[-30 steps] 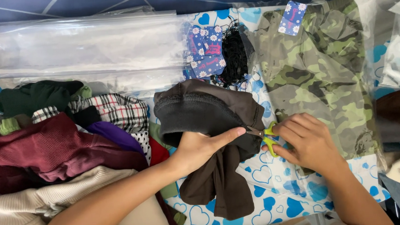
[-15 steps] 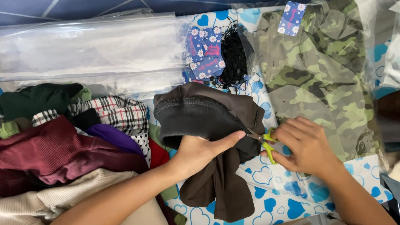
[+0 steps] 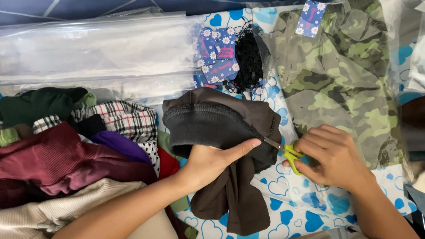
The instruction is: Trimming loose threads from a brown garment using scissors on a work surface.
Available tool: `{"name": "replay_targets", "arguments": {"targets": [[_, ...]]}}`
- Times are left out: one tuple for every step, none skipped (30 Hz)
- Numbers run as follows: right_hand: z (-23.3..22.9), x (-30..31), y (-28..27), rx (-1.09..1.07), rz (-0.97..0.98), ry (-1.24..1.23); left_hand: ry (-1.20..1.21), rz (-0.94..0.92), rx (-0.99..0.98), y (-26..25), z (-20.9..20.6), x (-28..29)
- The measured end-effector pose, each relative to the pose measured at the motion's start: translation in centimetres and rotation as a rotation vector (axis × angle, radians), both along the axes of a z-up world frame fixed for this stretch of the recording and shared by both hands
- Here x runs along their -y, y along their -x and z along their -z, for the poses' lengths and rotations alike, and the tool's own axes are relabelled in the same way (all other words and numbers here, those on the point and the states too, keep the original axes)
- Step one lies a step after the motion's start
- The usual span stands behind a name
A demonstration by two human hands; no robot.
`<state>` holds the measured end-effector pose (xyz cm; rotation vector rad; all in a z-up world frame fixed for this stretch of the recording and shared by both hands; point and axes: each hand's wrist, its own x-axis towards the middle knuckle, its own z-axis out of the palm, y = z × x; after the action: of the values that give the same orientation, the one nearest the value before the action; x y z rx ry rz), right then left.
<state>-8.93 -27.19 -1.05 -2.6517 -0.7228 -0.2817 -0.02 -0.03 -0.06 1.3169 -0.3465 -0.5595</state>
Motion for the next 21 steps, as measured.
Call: {"name": "replay_targets", "arguments": {"targets": [[0.0, 0.0, 0.0, -0.003, 0.001, 0.008, -0.001, 0.002, 0.001, 0.0, -0.1, 0.0], [0.1, 0.0, 0.1, -0.007, 0.0, 0.015, -0.003, 0.001, 0.001, 0.0, -0.2, 0.0], [0.1, 0.0, 0.0, -0.008, -0.002, 0.015, -0.003, 0.0, 0.0, -0.1, -0.2, -0.1], [0.1, -0.1, 0.0, -0.006, 0.001, 0.014, -0.002, 0.01, -0.015, 0.0, -0.2, -0.1], [0.0, -0.1, 0.0, -0.005, 0.004, 0.013, 0.0, 0.019, -0.03, 0.0, -0.3, -0.1], [0.1, -0.2, -0.1, -0.005, 0.004, 0.012, -0.001, 0.019, -0.03, 0.0, -0.2, -0.1], [0.3, -0.2, -0.1, -0.001, -0.006, 0.019, -0.003, 0.029, -0.011, 0.0, -0.1, -0.1], [0.4, -0.2, -0.1, 0.003, -0.014, 0.026, -0.006, 0.04, 0.007, 0.0, -0.1, -0.1], [0.6, -0.5, -0.1, 0.003, -0.012, 0.026, -0.006, 0.041, 0.007, 0.4, 0.8, 0.2], [0.9, -0.8, -0.2, 0.027, 0.013, -0.052, 0.016, -0.012, 0.054, 0.9, 1.8, 0.5], [1.1, -1.0, -0.2, 0.05, 0.039, -0.13, 0.037, -0.065, 0.102, 1.3, 2.7, 0.8], [1.5, -0.9, -0.1, 0.05, 0.041, -0.129, 0.038, -0.063, 0.102, 1.3, 2.8, 0.7], [1.8, -0.8, 0.1, 0.043, 0.049, -0.127, 0.037, -0.062, 0.103, 1.3, 3.0, 0.7], [2.2, -0.7, 0.2, 0.036, 0.054, -0.124, 0.036, -0.063, 0.105, 1.2, 3.1, 0.6], [2.0, -0.5, 0.2, 0.037, 0.054, -0.124, 0.037, -0.062, 0.106, 1.2, 3.0, 0.6], [1.7, -0.4, 0.1, 0.037, 0.053, -0.116, 0.038, -0.066, 0.097, 1.1, 2.8, 0.6], [1.5, -0.2, 0.0, 0.038, 0.053, -0.108, 0.04, -0.07, 0.087, 1.1, 2.7, 0.6], [1.1, -0.3, -0.2, 0.04, 0.052, -0.108, 0.04, -0.07, 0.089, 1.1, 2.9, 0.6], [0.8, -0.5, -0.3, 0.017, 0.043, -0.133, 0.037, -0.068, 0.09, 1.2, 3.1, 0.6], [0.4, -0.6, -0.5, -0.006, 0.032, -0.158, 0.034, -0.066, 0.089, 1.3, 3.3, 0.5], [0.6, -0.8, -0.6, -0.005, 0.032, -0.158, 0.034, -0.066, 0.091, 1.3, 3.2, 0.6]]}}
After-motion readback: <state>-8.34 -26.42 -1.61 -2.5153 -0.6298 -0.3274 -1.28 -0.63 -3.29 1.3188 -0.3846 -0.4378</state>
